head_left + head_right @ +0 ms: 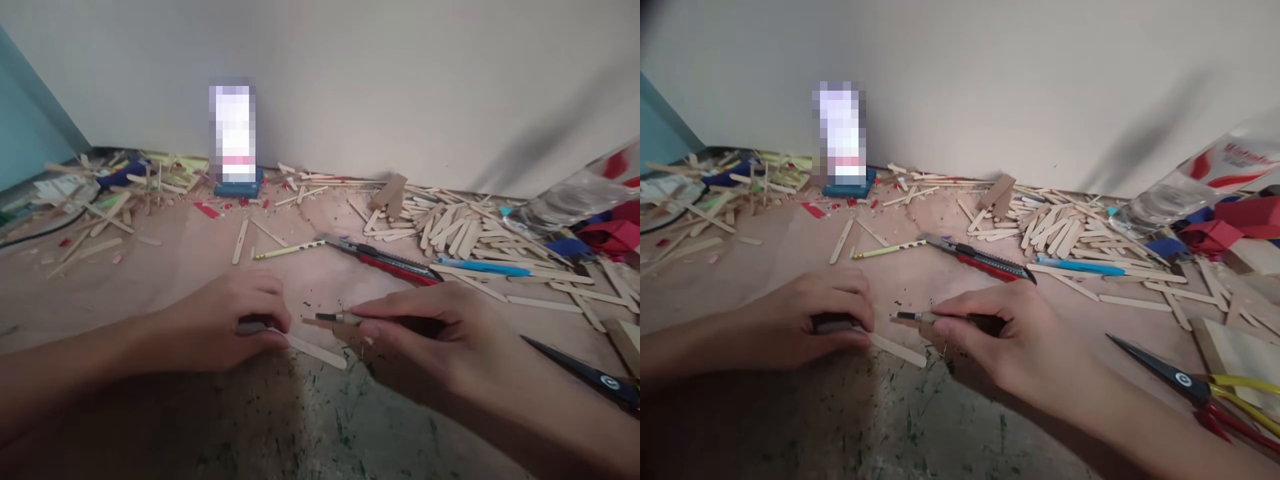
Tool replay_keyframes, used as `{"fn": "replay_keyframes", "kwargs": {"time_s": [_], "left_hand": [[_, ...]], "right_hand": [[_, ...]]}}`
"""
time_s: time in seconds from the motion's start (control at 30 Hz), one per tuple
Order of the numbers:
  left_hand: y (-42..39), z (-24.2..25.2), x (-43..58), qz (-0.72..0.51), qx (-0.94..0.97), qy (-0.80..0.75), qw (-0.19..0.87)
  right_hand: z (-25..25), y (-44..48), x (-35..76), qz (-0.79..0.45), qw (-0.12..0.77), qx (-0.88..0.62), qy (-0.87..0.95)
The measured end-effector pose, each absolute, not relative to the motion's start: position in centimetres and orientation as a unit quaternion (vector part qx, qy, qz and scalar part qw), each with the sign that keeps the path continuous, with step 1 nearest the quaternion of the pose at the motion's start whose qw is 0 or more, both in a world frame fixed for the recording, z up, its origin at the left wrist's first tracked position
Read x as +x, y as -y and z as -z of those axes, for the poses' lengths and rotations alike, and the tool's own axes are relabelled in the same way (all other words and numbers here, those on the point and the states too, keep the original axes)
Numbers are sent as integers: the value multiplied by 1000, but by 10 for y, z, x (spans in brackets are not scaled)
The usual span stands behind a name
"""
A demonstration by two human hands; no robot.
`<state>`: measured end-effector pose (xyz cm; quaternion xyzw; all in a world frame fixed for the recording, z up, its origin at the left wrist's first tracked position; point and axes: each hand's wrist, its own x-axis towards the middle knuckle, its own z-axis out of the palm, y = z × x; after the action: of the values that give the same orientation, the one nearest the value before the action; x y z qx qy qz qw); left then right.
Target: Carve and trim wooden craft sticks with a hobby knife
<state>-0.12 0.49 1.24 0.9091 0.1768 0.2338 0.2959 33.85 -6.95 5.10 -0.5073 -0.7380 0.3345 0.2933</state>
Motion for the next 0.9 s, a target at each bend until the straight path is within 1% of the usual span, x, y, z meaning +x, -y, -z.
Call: {"fn": "replay_keyframes", "kwargs": {"time_s": [0.03, 0.1, 0.23, 0.43, 0.73, 0.8, 0.9], "left_hand": [[-5, -14, 0, -230, 905, -179, 310], [-7, -16, 1, -219, 898, -176, 339], [-9, -18, 1, -220, 887, -174, 366], [-8, -18, 1, -212, 883, -193, 373], [-10, -15, -1, -210, 871, -200, 396], [-10, -15, 0, -232, 865, -194, 400], [-11, -15, 1, -217, 865, -209, 402]], "right_hand": [[-54, 70, 341, -348, 272, -487, 754], [-58, 71, 346, -336, 250, -450, 789], [-58, 76, 352, -243, 247, -415, 841], [-50, 82, 353, -157, 226, -397, 876], [-49, 80, 354, -180, 197, -396, 879], [-49, 80, 352, -174, 198, -393, 881], [-49, 81, 350, -181, 201, -399, 876]]}}
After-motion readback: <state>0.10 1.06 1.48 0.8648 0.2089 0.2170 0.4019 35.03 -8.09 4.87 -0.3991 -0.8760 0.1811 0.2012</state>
